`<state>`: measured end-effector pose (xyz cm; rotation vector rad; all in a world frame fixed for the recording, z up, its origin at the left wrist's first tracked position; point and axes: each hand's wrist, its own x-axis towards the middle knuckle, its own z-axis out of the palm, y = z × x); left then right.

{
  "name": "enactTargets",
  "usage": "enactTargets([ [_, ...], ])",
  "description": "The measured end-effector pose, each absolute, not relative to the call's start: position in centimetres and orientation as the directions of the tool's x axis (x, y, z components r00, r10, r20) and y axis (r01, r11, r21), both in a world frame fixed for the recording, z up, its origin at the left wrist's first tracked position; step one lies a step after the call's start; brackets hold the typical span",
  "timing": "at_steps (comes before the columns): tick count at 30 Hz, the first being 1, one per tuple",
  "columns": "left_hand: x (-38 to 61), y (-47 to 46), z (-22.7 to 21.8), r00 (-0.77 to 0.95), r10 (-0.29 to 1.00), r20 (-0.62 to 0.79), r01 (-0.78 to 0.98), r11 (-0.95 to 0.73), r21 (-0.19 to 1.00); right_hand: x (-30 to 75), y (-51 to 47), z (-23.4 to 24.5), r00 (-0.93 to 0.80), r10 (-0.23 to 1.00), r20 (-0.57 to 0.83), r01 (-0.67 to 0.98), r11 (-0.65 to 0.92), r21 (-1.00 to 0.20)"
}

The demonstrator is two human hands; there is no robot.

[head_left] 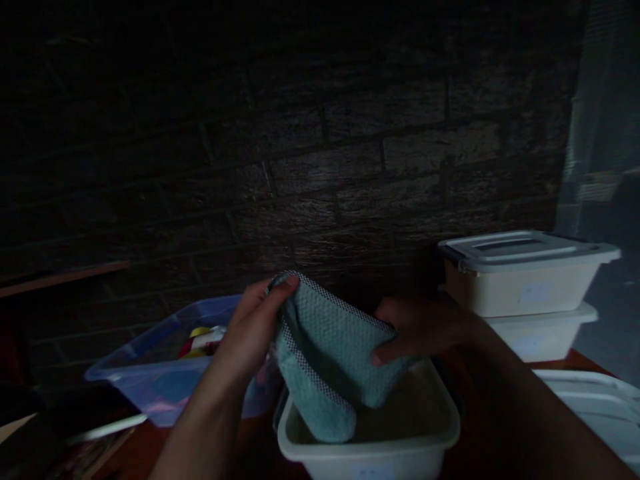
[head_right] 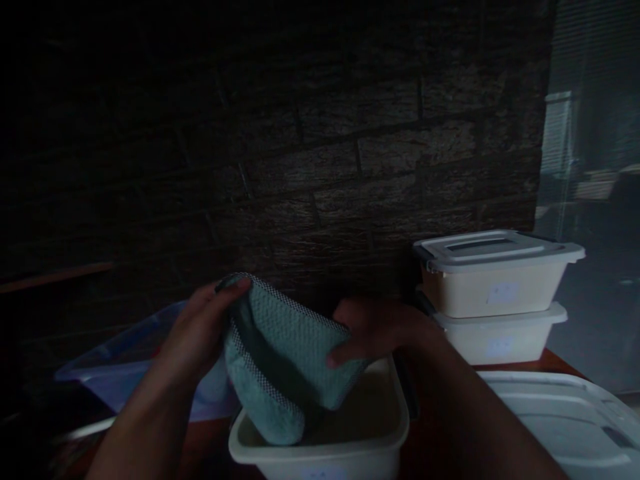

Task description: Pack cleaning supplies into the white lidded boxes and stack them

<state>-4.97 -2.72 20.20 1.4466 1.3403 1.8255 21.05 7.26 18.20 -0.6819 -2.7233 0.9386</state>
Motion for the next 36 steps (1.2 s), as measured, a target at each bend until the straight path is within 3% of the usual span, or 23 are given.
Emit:
enactTargets([
  [3,-7.4,-1.4,20.3,-0.499,0.765,0.406,0.085,-0.423,0.902,21.8,8.0,18.3,-0.863,0.503,0.039,0.313,0.595,-0.741],
  [6,-9.0,-0.2,20.2,-0.547,0.740,0.392,0.031,-0.450,0.892,22.8,8.6,18.8,-0.782,0.598,0.175,0.201,0.507,-0.838],
  [10,-9.5,0.6,19.7,-0.470,0.777,0.419,0.033,-0.458,0.888,23.6,9.2,19.3,-0.525,0.723,0.449,0.006,0.530,-0.848],
  [14,-9.3,0.8,19.5,-0.352,0.790,0.501,0.091,-0.504,0.859,23.3,9.5,19.2,-0.357,0.719,0.596,-0.219,0.556,-0.802],
  [20,-9.6,1.2,19.4,-0.351,0.758,0.550,0.166,-0.527,0.833,23.0,9.8,19.1,-0.305,0.758,0.576,-0.320,0.488,-0.812],
  [25,-9.8,1.3,19.3,-0.338,0.769,0.543,0.113,-0.539,0.834,22.9,9.7,19.3,-0.219,0.803,0.554,-0.368,0.458,-0.809],
  [32,-9.3,0.8,19.4,-0.112,0.873,0.474,-0.009,-0.478,0.878,23.0,9.3,19.9,-0.052,0.875,0.481,-0.450,0.409,-0.794],
  [36,-9.1,0.6,19.4,0.001,0.895,0.446,-0.083,-0.444,0.892,23.4,9.9,19.7,0.037,0.845,0.533,-0.396,0.502,-0.769],
])
